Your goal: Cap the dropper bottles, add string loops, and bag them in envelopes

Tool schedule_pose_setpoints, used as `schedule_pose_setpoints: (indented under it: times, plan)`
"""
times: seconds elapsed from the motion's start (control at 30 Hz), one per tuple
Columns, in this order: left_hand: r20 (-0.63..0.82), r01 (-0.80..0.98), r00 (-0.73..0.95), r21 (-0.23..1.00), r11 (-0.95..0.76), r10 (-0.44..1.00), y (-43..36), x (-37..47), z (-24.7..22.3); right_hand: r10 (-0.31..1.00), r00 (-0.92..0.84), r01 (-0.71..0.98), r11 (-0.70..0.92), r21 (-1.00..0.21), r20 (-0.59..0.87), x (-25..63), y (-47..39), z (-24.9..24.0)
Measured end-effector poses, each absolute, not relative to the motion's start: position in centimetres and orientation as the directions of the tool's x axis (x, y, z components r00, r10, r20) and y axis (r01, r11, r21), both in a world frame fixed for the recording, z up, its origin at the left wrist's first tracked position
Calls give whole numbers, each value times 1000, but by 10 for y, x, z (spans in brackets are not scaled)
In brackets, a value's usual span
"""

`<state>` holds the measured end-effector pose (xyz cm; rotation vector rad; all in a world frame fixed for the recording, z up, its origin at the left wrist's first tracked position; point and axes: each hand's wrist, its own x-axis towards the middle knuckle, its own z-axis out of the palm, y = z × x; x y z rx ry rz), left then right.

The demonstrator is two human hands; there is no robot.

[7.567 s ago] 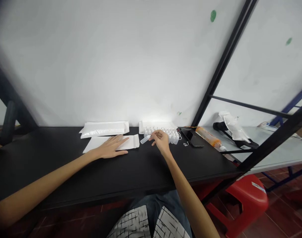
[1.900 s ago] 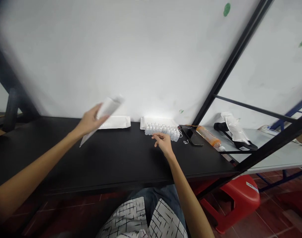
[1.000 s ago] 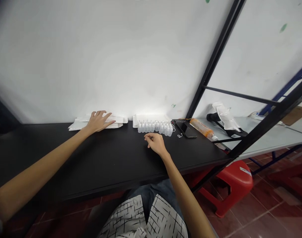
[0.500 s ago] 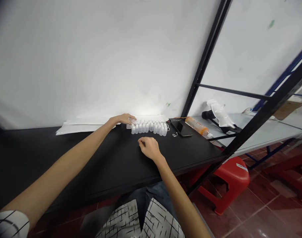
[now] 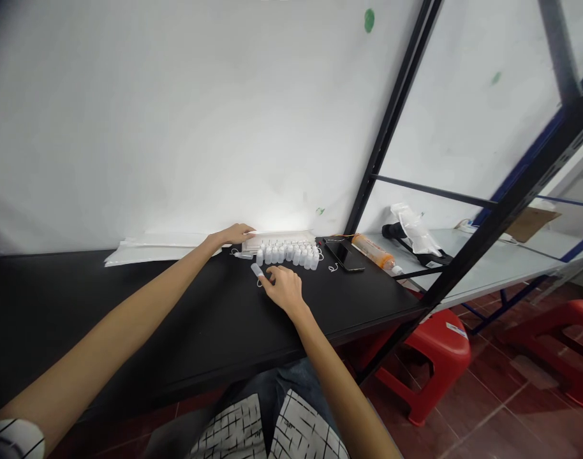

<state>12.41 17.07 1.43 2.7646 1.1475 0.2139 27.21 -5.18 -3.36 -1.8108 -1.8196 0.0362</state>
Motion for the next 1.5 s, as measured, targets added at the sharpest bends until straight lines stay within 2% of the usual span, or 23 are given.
schedule_pose_setpoints:
  times: [0.17,0.23,0.4,0.47,0.53,0.63,0.8,0.9,1.0,1.17,1.23,1.3,1.4,1.5]
  plan:
    - [288,781,579,73,-621,762,155,125,23,942,92,978,-24,-209,324,257,-34,-37]
    - [370,812,529,40,-582,764,145,119,35,950,85,985,-34,-170,301,252,-29,-38]
    - [533,848,457,-18,-530,712,115,64,68,942,117,963,-31,-267,316,258,-32,-36]
    - [661,823,454,-53,-565,598,100,26,69,935,144,947,-35,-319,323,264,-37,-34]
    - [730,790,456,-68,-609,510,83,-18,60,935,163,933,-43,-358,315,269,-40,-32]
    - [689,723,540,-85,-686,483,54,-86,33,940,163,923,-38,-382,300,274,-42,-31]
    - [387,715,677,-145,-684,626,17,-147,-5,944,129,921,0,-391,304,276,-40,-33]
    - [314,726,668,-79,-683,674,13,-125,-9,940,120,906,28,-422,320,278,-36,-35]
    - [235,731,661,12,-682,713,18,-73,-11,927,76,856,129,-501,368,280,-31,-37]
    - [90,732,677,25,-681,730,24,-13,-31,914,-16,766,271,-583,404,271,-24,-37]
    - [103,710,700,2,-704,706,21,-12,-42,911,-64,768,306,-563,407,263,-23,-35]
    - [178,672,732,-27,-740,658,17,-19,-48,913,-116,774,330,-541,391,254,-23,-34]
    - [287,624,759,-61,-779,585,13,-28,-49,925,-193,781,347,-519,328,245,-23,-31]
    - [336,612,761,-91,-785,554,11,-28,-47,933,-229,789,344,-508,276,243,-24,-28]
